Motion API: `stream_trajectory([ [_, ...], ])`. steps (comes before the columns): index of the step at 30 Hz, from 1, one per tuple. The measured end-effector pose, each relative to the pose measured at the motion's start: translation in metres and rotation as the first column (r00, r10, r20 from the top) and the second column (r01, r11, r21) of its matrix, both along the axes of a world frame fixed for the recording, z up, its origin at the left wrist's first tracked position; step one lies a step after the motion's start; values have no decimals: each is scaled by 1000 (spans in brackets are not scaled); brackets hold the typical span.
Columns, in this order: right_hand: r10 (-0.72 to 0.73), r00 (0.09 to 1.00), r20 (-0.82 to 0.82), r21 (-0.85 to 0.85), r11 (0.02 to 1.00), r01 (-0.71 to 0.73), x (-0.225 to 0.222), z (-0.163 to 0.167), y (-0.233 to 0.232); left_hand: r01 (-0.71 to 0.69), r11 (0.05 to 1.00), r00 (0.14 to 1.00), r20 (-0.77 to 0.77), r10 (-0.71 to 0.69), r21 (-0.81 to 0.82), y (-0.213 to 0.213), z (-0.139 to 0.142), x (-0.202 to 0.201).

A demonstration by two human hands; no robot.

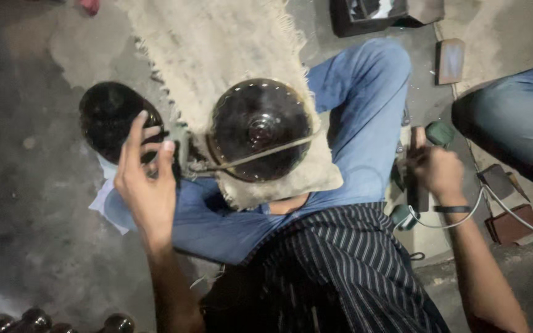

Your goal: The person sits cross-legged on the floor with a scalloped glass disc resting on a cloth pad on their lap. They score the center of the disc with a small handheld tool, reposition the disc, then hold a pointed tool against the glass and tap it with a wooden mallet to work along the disc's surface and rim.

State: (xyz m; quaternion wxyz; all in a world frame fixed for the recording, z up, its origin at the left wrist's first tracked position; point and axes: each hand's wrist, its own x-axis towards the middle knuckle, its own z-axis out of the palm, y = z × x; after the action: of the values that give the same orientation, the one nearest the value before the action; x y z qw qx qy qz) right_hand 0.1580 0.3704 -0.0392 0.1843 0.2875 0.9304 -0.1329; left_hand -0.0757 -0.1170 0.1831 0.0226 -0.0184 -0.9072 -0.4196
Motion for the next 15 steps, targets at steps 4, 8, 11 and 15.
stream_trajectory([
  [4, 159, 980, 123, 206, 962, -182, -4, -31, -20, 41, 999, 999, -23, -41, 7, 20, 8, -9],
  [8, 180, 964, 193, 29, 981, -189, -16, -32, -19, 172, 981, 972, -175, -155, 86, 32, 0, -9],
  [11, 351, 928, 128, 247, 895, -372, -41, 18, -2, 173, 985, 983, -61, -171, 25, 34, -10, -14],
  [15, 242, 866, -438, -47, 956, -291, -96, 118, -27, 364, 931, 902, -254, -348, 16, 52, -16, -25],
])
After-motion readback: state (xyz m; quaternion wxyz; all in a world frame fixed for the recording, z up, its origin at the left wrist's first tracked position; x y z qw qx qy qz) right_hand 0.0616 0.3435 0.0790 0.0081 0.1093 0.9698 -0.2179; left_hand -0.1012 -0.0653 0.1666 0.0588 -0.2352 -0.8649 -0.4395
